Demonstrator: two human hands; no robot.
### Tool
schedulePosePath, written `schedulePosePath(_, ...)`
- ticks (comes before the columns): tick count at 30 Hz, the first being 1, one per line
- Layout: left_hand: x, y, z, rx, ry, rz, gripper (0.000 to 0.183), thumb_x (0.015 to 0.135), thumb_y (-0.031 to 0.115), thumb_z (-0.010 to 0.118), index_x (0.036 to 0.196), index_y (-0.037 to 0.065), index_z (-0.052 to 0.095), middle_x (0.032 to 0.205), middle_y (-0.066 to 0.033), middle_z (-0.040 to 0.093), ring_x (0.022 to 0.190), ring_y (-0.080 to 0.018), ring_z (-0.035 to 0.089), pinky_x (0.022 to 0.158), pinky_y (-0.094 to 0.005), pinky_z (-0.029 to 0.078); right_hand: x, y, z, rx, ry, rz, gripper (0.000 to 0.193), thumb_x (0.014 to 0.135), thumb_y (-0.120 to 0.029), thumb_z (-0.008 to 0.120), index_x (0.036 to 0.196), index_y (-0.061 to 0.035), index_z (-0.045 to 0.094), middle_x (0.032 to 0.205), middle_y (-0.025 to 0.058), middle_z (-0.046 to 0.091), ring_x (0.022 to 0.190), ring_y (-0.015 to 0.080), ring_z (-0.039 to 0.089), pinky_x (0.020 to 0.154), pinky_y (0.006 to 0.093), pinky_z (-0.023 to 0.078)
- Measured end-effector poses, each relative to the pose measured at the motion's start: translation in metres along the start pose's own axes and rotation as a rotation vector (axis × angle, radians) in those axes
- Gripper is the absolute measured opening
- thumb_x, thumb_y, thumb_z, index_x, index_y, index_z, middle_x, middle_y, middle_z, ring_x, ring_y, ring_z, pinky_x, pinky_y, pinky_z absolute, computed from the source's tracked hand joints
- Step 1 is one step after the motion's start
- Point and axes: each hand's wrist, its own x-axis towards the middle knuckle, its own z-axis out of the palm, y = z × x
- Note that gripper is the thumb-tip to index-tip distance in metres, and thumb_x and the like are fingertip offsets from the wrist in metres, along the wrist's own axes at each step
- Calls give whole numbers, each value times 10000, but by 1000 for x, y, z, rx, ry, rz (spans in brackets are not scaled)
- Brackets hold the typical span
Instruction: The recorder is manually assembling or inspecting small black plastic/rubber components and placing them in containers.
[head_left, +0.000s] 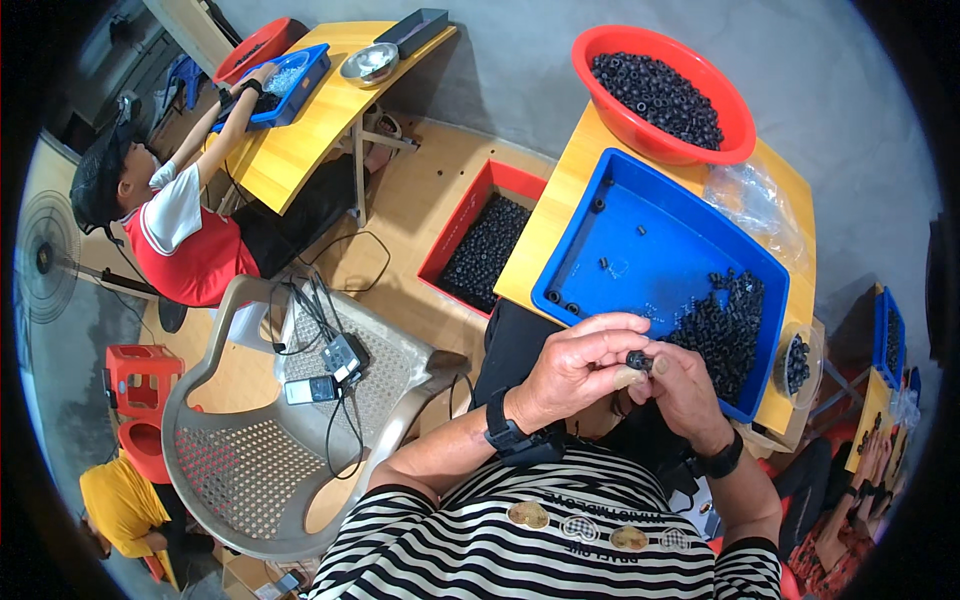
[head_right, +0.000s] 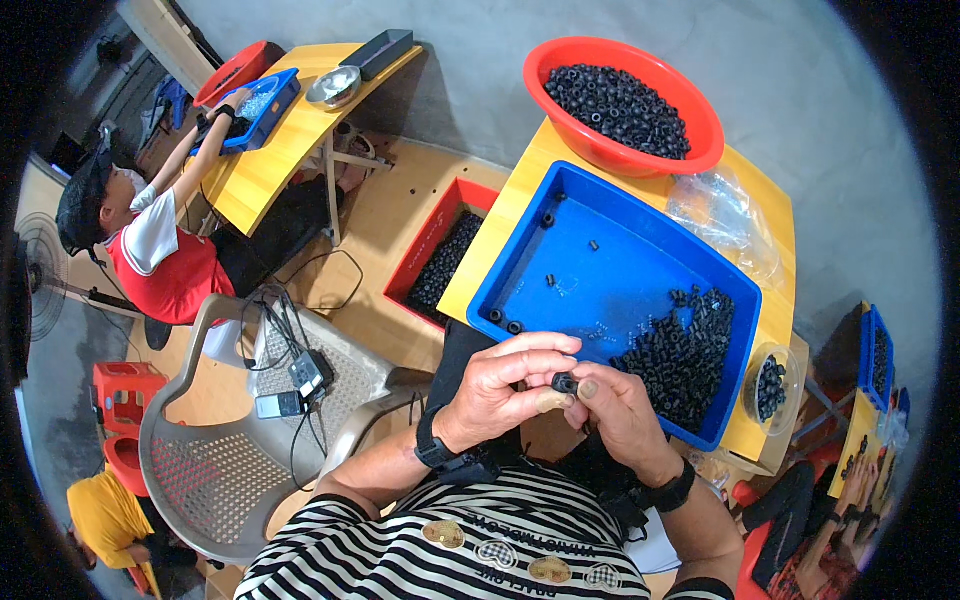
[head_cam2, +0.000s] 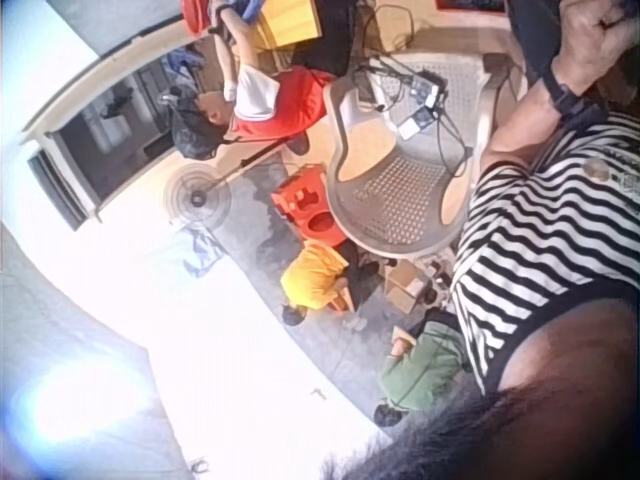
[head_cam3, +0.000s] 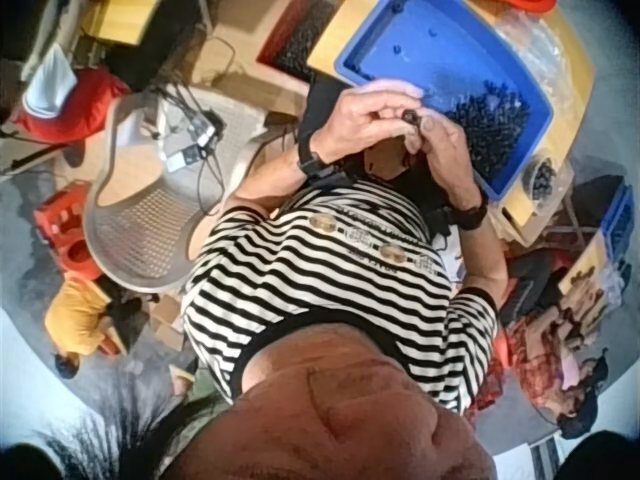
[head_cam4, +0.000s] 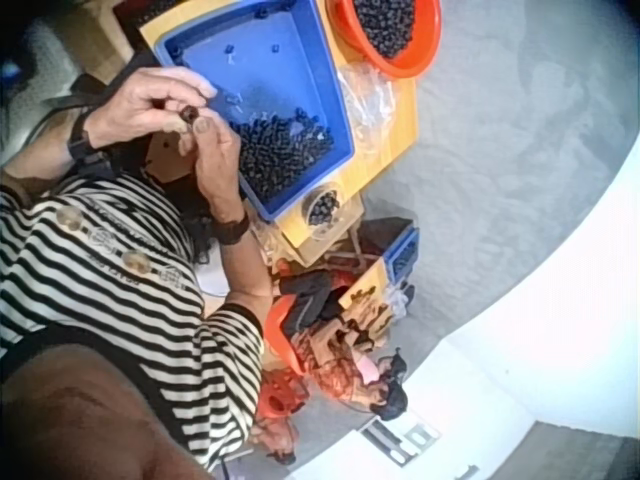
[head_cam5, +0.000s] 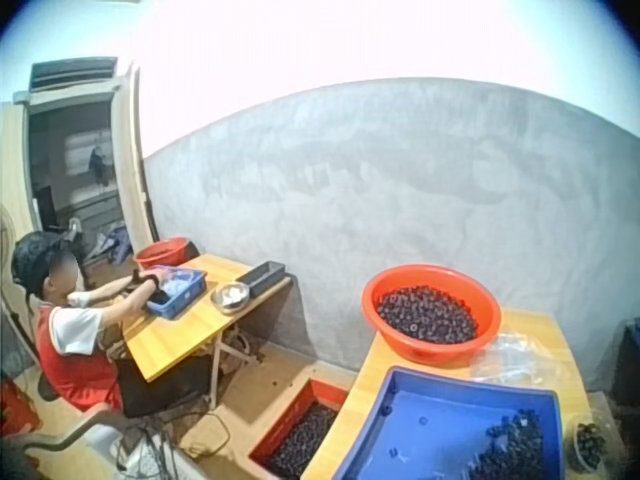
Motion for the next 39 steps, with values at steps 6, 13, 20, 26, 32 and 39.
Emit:
schedulePosePath(6, -1, -5, -1, 253, -36, 147, 314, 746, 36, 744, 1046, 2, 662, 1103, -137, 626, 821, -164, 629, 691, -265, 516, -1, -14, -1, -122, 29, -20, 184, 927, -191, 560, 937, -9, 587, 717, 14, 566, 597, 66, 500, 540, 216, 402)
schedulePosePath(13, 0, 5, -2, 330, -55, 149, 308, 734, 52, 752, 1024, 7, 660, 958, -142, 657, 814, -232, 657, 691, -287, 529, -4, -19, 9, -182, 210, -67, 61, 875, -82, 584, 896, -35, 551, 666, 17, 561, 564, 59, 511, 518, 189, 401)
schedulePosePath(20, -1, 6, -4, 382, -82, 133, 301, 737, 40, 745, 1023, 7, 656, 882, -119, 653, 737, -220, 648, 636, -286, 519, -11, -18, 8, -247, 237, -154, 91, 840, -45, 655, 901, -13, 596, 776, 8, 599, 640, 47, 545, 566, 197, 446)
schedulePosePath(26, -2, 7, -2, 371, -81, 90, 287, 743, 29, 736, 1020, 17, 661, 839, -100, 640, 697, -186, 629, 617, -270, 508, -10, -22, 5, -605, 191, -346, 92, 820, -4, 643, 911, -10, 647, 824, 57, 626, 730, 123, 594, 647, 234, 470)
schedulePosePath(32, -2, 8, -2, 364, -57, 77, 293, 738, 21, 737, 1021, 24, 663, 816, -85, 630, 671, -160, 605, 604, -257, 495, -7, -16, 5, -579, 160, -404, 118, 810, -5, 657, 929, -10, 653, 866, 82, 627, 763, 143, 595, 657, 244, 469)
schedulePosePath(39, -2, 10, -1, 341, -47, 27, 289, 736, 30, 747, 1014, 24, 669, 798, -80, 623, 664, -145, 595, 599, -249, 490, -6, -9, 7, -616, 218, -501, 127, 789, -38, 705, 903, -9, 659, 849, 62, 622, 748, 132, 591, 647, 238, 471)
